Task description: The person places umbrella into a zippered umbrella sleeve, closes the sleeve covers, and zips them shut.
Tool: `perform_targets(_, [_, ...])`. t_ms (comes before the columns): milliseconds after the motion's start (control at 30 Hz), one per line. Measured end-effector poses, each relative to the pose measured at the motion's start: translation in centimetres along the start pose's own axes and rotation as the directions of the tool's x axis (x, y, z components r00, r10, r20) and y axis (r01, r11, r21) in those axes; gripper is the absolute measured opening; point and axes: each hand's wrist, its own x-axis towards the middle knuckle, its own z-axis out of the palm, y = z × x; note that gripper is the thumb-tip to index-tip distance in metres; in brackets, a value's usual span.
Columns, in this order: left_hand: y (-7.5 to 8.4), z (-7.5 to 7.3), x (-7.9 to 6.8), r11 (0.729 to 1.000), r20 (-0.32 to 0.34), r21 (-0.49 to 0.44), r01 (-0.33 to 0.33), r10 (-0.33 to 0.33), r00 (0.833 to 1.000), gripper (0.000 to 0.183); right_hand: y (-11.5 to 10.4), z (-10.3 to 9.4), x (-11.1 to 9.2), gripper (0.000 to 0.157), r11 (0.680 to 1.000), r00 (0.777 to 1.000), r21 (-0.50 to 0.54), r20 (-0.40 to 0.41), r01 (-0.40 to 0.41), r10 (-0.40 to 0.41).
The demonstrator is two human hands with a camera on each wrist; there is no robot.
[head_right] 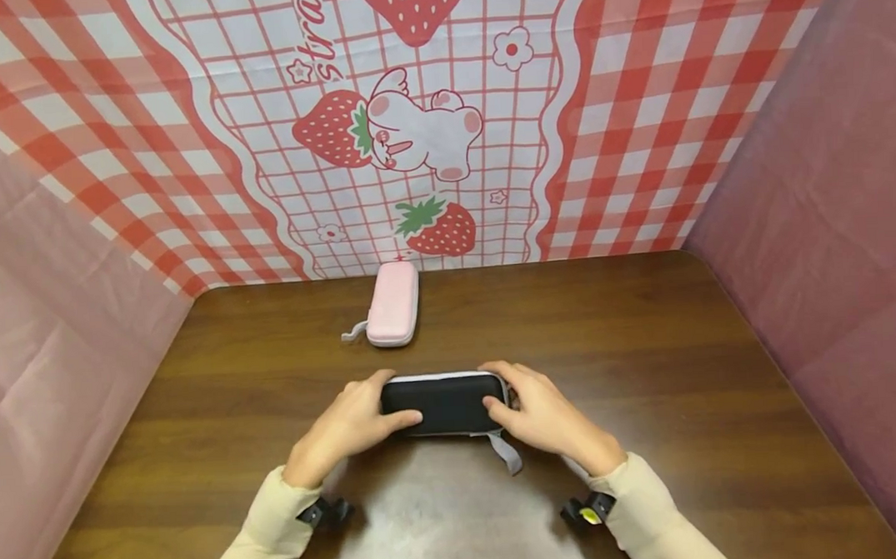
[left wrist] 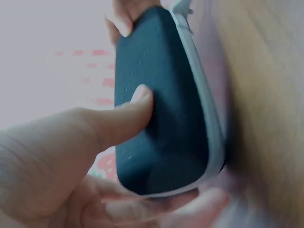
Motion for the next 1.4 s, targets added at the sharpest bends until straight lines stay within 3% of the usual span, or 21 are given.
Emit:
perform_targets(167, [0.7,1.1,0.5,0.996,-0.088,-0.092,0.006,-0.014,0.996,0.078,1.4,0.1,-0.9,0.037,0.987,0.991,0.103,0.061,-0.122,0.116])
perform_targets(300, [1.2,1.7,1.5,0.992,-0.141,-0.113,-0.052,0.036,0.989,0.069,1.8,-0.2,-1.4,0.039,0.975,0.982,0.130,0.080,-0.179,0.169])
perform_targets(400, [1.7,2.1,2.1,0.987,-0.153,-0.118,-0.105,0.086,0.985,0.057,1.8,-0.3,-1.7,0.042,0.973,0.978,0.125,0.101,-0.195,0.183])
perform_targets(533, [2.2,2.6,2.6,0.979,-0.157,-0.107,-0.173,0.155,0.975,0.049,1.5,-0.2,-2.1,0.045,0.979,0.983,0.133,0.118,-0.154,0.139])
perform_targets(667, [3.2,2.7,2.6,0.976,-0.121,-0.086,-0.200,0.189,0.975,0.050,0.8,0.0,-2.4,0.056,0.989,0.994,0.134,0.092,-0.067,0.055])
perform_targets(867, [5.4,2.4,2.6,0.989,0.050,0.029,-0.142,0.141,0.989,0.072,-0.6,0.1,-2.7,0.071,0.999,0.995,-0.023,0.094,0.048,-0.046])
perform_targets(933, [5.9,2.4,2.9,0.988,0.086,0.070,-0.135,0.129,0.988,0.077,-0.9,0.1,-2.6,0.071,0.997,0.993,-0.063,0.108,0.048,-0.041])
perform_targets(1067, [6.2,2.3,3.8,0.988,0.099,0.098,-0.122,0.112,0.989,0.075,-1.0,0.2,-2.2,0.070,0.997,0.994,-0.079,0.106,0.015,-0.007])
perform_targets(1400, [5.5,1.6,7.0,0.987,0.110,0.030,-0.158,0.154,0.982,0.064,-1.5,0.8,0.0,0.067,0.991,0.999,-0.133,0.023,-0.025,0.029])
